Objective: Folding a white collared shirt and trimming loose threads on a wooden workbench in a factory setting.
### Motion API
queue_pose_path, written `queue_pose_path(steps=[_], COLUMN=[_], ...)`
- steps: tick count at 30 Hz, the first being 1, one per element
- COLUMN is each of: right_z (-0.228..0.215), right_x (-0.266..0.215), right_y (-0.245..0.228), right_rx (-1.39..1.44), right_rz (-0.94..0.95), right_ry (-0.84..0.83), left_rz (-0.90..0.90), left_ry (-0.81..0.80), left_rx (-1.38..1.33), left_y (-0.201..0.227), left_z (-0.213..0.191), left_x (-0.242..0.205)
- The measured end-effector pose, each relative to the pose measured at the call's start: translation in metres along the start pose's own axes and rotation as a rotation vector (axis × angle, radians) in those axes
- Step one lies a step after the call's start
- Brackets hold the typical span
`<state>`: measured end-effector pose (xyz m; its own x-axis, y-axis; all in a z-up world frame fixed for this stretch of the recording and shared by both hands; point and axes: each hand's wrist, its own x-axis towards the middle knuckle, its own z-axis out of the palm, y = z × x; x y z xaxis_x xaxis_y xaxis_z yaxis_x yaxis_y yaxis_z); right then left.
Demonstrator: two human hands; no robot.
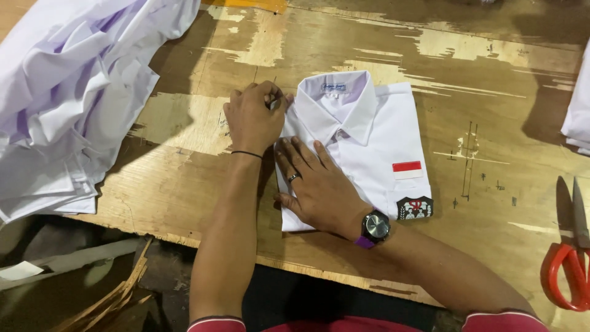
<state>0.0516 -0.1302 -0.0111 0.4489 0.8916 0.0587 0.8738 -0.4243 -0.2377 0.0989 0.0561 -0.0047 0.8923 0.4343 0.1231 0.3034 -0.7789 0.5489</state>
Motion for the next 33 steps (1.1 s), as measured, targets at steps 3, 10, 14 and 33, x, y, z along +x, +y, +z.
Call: queue_pose_path(steps=[3,10,14,33], right_z=[-0.001,-0.011,-0.018,-0.028], right_x=[0.000,0.012,0.017,0.037], right_y=[0.000,0.055,0.075,0.072], right_rx=[-0.008,0.164,-0.163,-0.034], right_rz=[-0.002,0.029,0.276,0.383], right_ry=[0.009,0.473,0.528,0.378], left_rz=[-0.002,0.045,0.055,0.075], left_ry=[-0.035,-0.189,-0.137,-0.106], left_rx=[0.000,-0.033,0.000,-0.099], left_y=[-0.002,-0.011,-0.004,0.000], left_z=[0.000,-0.004,-0.007,-0.010], left_x=[-0.001,0.005,0.001,-0.004])
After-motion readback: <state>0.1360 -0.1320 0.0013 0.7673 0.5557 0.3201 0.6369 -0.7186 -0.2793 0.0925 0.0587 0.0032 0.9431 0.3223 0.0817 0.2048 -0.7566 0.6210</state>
